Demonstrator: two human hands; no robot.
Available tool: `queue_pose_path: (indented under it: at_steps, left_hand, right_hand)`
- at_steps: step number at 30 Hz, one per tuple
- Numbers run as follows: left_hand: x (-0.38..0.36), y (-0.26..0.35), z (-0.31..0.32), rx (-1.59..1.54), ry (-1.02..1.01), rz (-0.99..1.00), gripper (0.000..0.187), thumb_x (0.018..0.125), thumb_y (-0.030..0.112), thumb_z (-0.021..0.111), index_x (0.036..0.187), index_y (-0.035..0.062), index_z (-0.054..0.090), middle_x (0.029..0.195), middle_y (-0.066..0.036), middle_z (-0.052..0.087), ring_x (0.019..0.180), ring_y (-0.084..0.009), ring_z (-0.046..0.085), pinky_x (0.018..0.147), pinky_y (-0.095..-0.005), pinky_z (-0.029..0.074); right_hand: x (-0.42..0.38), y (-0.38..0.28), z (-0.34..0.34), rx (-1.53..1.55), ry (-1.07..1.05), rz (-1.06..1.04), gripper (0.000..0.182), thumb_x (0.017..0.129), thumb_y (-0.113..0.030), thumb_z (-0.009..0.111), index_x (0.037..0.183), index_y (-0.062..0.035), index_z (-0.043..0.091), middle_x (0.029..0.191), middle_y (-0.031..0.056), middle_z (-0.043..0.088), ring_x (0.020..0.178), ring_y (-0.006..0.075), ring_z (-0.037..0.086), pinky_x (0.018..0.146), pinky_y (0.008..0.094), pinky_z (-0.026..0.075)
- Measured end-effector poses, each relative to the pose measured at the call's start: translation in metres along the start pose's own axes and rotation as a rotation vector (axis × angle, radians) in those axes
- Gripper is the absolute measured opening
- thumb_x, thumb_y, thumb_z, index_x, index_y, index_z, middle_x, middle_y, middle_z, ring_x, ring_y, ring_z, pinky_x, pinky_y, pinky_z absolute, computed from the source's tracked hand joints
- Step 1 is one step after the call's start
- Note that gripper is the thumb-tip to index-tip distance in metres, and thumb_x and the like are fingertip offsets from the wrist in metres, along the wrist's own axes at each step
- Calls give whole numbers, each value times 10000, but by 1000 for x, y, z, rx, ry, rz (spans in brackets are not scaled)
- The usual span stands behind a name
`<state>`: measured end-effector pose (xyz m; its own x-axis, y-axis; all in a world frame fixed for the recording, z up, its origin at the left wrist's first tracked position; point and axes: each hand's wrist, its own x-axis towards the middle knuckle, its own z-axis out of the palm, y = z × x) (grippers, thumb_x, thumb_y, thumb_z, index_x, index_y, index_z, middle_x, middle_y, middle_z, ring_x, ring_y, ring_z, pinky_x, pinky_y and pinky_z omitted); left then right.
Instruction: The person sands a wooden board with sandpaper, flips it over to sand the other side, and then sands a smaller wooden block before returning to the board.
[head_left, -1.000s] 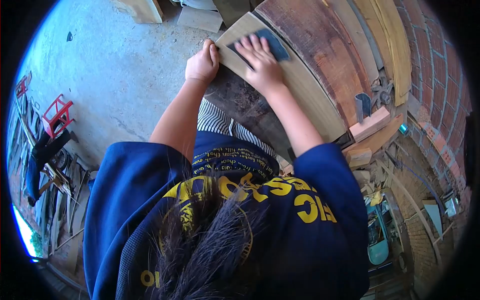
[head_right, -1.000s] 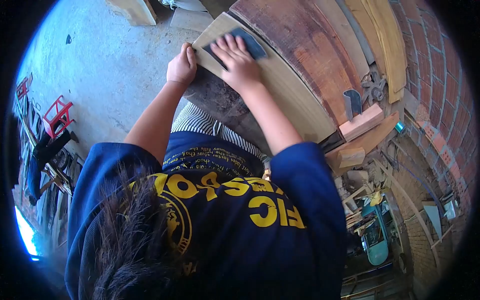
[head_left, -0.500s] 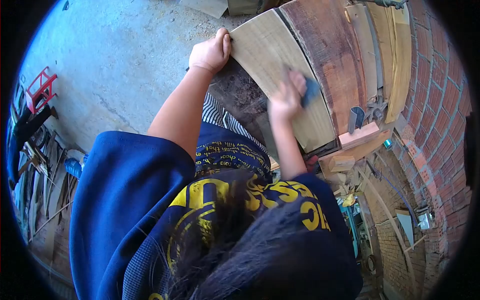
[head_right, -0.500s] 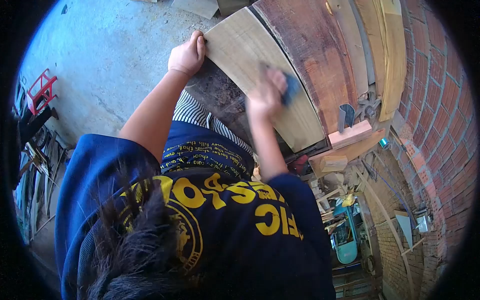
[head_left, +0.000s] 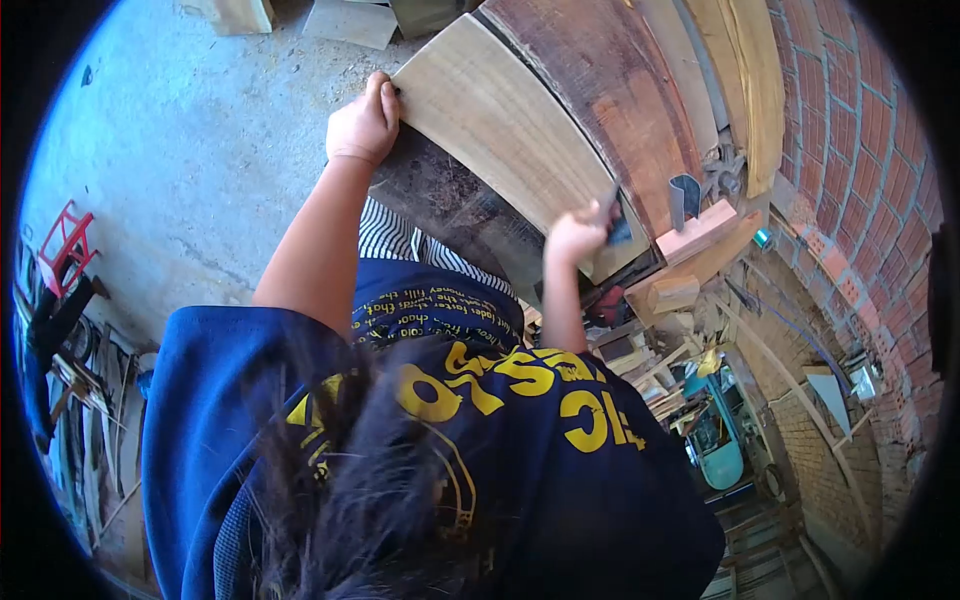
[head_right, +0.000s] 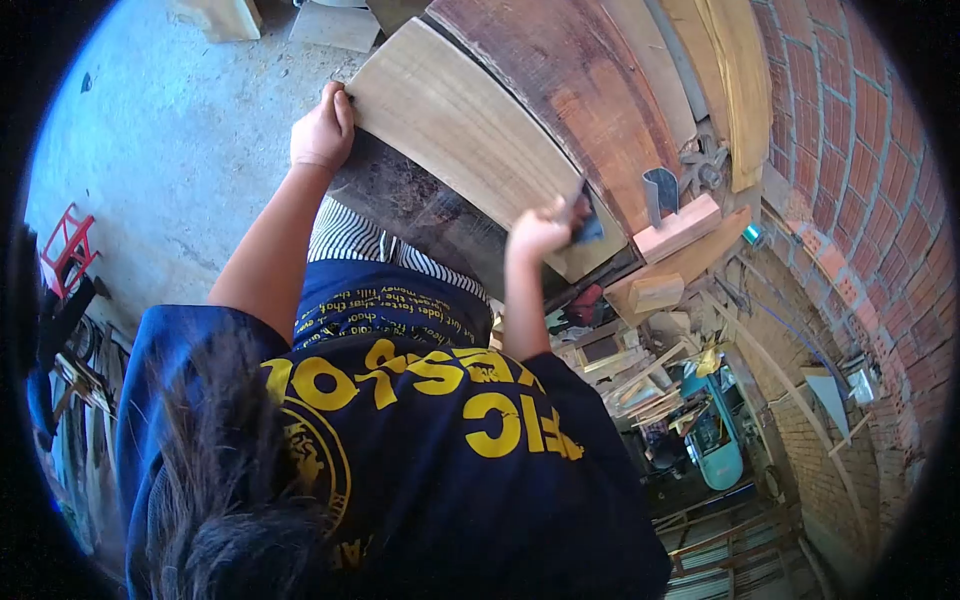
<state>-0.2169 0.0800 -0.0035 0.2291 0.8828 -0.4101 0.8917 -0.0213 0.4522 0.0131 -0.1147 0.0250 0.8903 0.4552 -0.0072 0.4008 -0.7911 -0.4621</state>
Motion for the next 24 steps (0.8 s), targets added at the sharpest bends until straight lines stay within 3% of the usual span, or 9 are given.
queue_pose_path:
  at_steps: [2,6,12,14,15,18,19,20,24]
  left_hand:
    - [0,-2,3,-8,10,29,264,947,339,297,1038,148,455,769,-182,642,695,-380,621,638,-479,488]
    - [2,0,2,-2,34,-16,283,948,344,288,1070,151,456,806,-197,645,746,-403,618,677,-490,482]
    - [4,-10,8,32,78,-3,340,952,373,251,1114,147,447,857,-220,639,810,-437,597,711,-511,466]
    - [4,-5,5,45,84,-10,347,952,377,253,1119,147,452,860,-219,639,815,-437,596,711,-510,466]
    - [2,-3,5,51,84,-31,353,952,381,255,1125,148,456,864,-217,639,819,-437,596,712,-510,466]
    - [0,1,4,31,124,-35,366,950,388,256,1122,147,471,875,-221,638,830,-435,596,711,-510,466]
    - [0,0,5,23,115,-46,378,949,394,254,1115,144,483,883,-222,638,834,-436,596,711,-510,466]
    - [2,0,6,24,116,-39,378,949,394,254,1115,144,483,883,-222,638,834,-436,596,711,-510,466]
    - [3,-3,8,29,141,-23,382,949,393,249,1121,144,482,888,-224,637,832,-438,596,712,-512,466]
  right_hand:
    - [1,-55,33,-15,64,-456,369,785,42,468,1135,-3,576,1030,224,585,1020,382,538,913,442,392]
    - [-11,-122,91,-273,-137,-439,582,700,-26,527,1255,109,414,1286,335,410,1285,489,268,1094,543,108]
    - [5,12,23,-175,-8,-560,546,732,56,479,1272,-26,501,1306,150,493,1278,295,395,1070,385,281]
    - [17,73,-20,199,-114,43,409,845,38,430,1242,0,522,1274,183,512,1192,296,474,1001,340,362]
    - [22,82,-32,-329,199,-372,323,872,15,426,1162,10,568,1144,172,588,1082,315,534,926,352,417]
    - [4,66,-16,-174,64,-90,348,875,-23,444,1210,-15,536,1159,187,583,1115,321,539,951,368,407]
    - [-8,82,42,482,-19,140,434,856,-44,464,1290,-37,464,1277,197,499,1240,315,434,1026,396,336]
    - [-22,26,55,-232,73,-330,440,845,-65,483,1283,-41,454,1329,204,427,1314,345,310,1066,478,249]
    - [-32,-129,95,-38,-195,-643,462,836,-131,468,1266,36,444,1301,259,440,1270,407,355,1056,581,179]
